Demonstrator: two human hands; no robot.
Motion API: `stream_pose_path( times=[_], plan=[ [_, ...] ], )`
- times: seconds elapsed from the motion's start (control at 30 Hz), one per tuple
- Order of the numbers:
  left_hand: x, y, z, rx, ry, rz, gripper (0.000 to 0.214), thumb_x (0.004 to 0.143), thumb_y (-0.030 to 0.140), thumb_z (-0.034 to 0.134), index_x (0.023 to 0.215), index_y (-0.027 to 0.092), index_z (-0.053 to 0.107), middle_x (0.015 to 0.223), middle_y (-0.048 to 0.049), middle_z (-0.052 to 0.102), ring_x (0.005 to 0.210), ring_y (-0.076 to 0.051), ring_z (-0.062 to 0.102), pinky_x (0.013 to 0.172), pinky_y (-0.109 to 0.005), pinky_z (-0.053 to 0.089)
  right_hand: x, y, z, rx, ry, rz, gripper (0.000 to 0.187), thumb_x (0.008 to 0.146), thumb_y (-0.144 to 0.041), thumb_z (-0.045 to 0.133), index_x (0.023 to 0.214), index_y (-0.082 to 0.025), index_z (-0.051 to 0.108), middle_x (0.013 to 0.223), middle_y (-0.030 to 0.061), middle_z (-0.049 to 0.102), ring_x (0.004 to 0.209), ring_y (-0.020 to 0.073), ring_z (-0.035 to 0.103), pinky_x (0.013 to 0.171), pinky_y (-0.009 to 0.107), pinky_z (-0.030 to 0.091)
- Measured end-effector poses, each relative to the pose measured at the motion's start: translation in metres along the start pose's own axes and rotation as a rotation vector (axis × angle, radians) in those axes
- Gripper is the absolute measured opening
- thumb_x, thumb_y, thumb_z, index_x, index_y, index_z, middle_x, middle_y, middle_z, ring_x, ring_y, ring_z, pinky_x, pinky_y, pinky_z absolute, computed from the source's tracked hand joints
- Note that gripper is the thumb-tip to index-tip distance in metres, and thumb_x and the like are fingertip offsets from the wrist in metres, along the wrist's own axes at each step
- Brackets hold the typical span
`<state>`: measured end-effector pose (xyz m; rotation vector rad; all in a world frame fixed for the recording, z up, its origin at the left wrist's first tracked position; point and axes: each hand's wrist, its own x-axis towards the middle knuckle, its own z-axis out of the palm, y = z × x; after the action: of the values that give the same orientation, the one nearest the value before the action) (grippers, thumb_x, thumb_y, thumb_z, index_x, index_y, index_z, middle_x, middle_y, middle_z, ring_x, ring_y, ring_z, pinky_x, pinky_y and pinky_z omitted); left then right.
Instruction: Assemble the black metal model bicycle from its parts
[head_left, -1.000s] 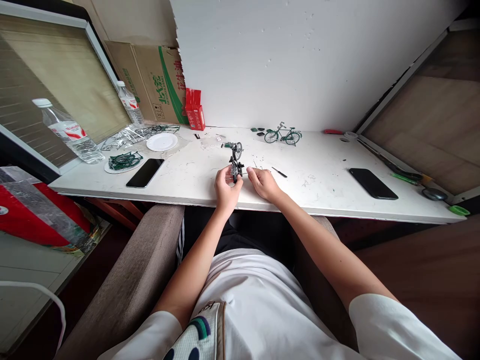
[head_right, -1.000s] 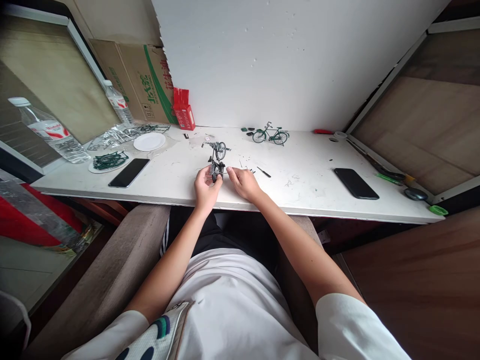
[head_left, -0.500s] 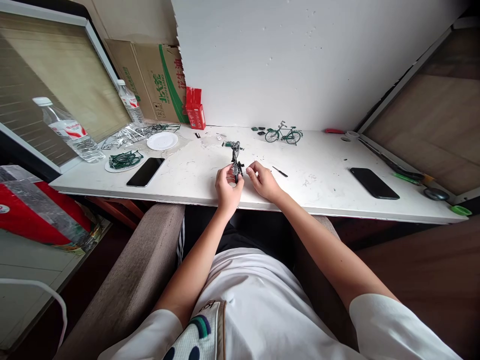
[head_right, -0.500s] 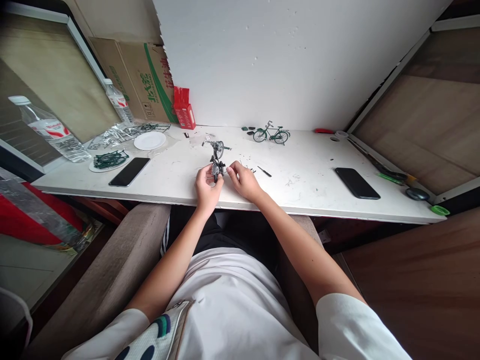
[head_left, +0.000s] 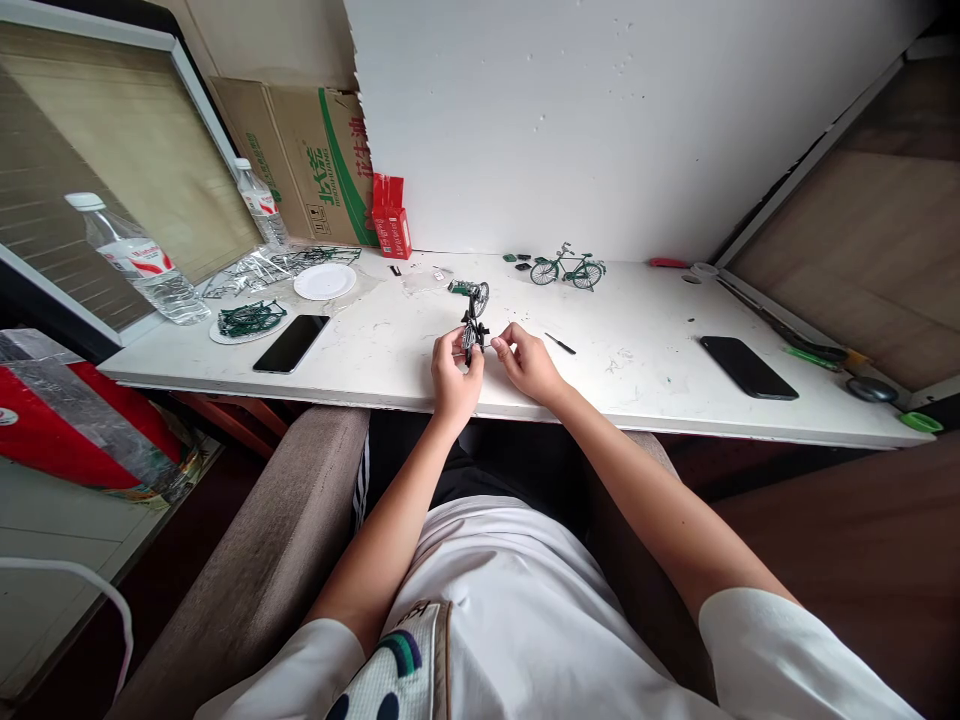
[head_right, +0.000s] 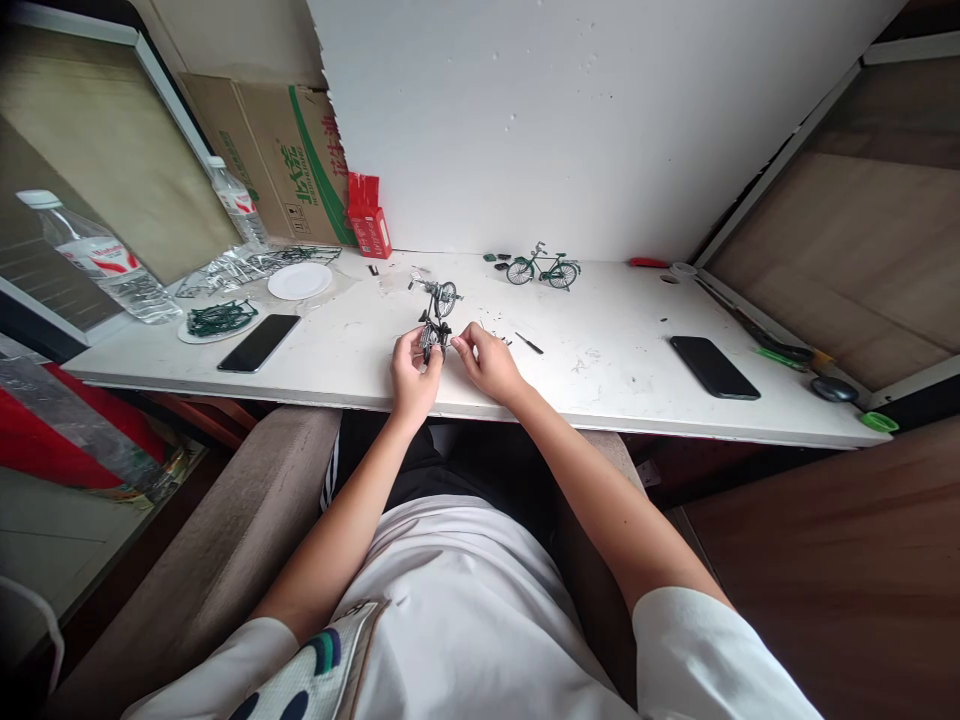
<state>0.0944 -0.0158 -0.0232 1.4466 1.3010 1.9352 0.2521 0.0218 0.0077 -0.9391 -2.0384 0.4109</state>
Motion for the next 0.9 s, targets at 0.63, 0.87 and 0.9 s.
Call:
stream_pose_path(
  times=[0.63, 0.87, 0.9],
  plan=[
    [0.0023, -0.0062, -0.0001, -0.051, -0.003, -0.015, 0.039, 0.096, 0.031, 0.070, 0.133, 0.021, 0.061, 0.129, -0.0148, 0.069, 0.112, -0.023, 0.071, 0.097, -0.036, 0.060, -0.0026, 0.0011, 0.0026, -0.045, 0.085, -0.126, 0.033, 0.108, -0.051, 0.053, 0.102, -0.024, 0.073, 0.102, 0.0092, 0.080, 0.090, 0.0245, 0.073, 0.073, 0.037, 0.055],
    [0.0020, -0.0072, -0.0012, -0.051, -0.011, -0.014, 0.040, 0.095, 0.029, 0.070, 0.133, 0.022, 0.060, 0.131, -0.0151, 0.068, 0.113, -0.022, 0.071, 0.098, -0.036, 0.060, -0.0035, -0.0033, 0.0000, -0.049, 0.081, -0.130, 0.037, 0.108, -0.053, 0.054, 0.102, -0.024, 0.075, 0.098, 0.0077, 0.081, 0.081, 0.0216, 0.071, 0.071, 0.034, 0.054],
    [0.0020, -0.0075, -0.0012, -0.057, -0.013, -0.016, 0.041, 0.094, 0.028, 0.071, 0.133, 0.022, 0.060, 0.131, -0.0152, 0.068, 0.113, -0.022, 0.071, 0.099, -0.036, 0.060, -0.0036, -0.0037, -0.0005, -0.047, 0.076, -0.127, 0.037, 0.108, -0.054, 0.053, 0.102, -0.024, 0.075, 0.097, 0.0077, 0.081, 0.081, 0.0216, 0.071, 0.071, 0.034, 0.054]
  ],
)
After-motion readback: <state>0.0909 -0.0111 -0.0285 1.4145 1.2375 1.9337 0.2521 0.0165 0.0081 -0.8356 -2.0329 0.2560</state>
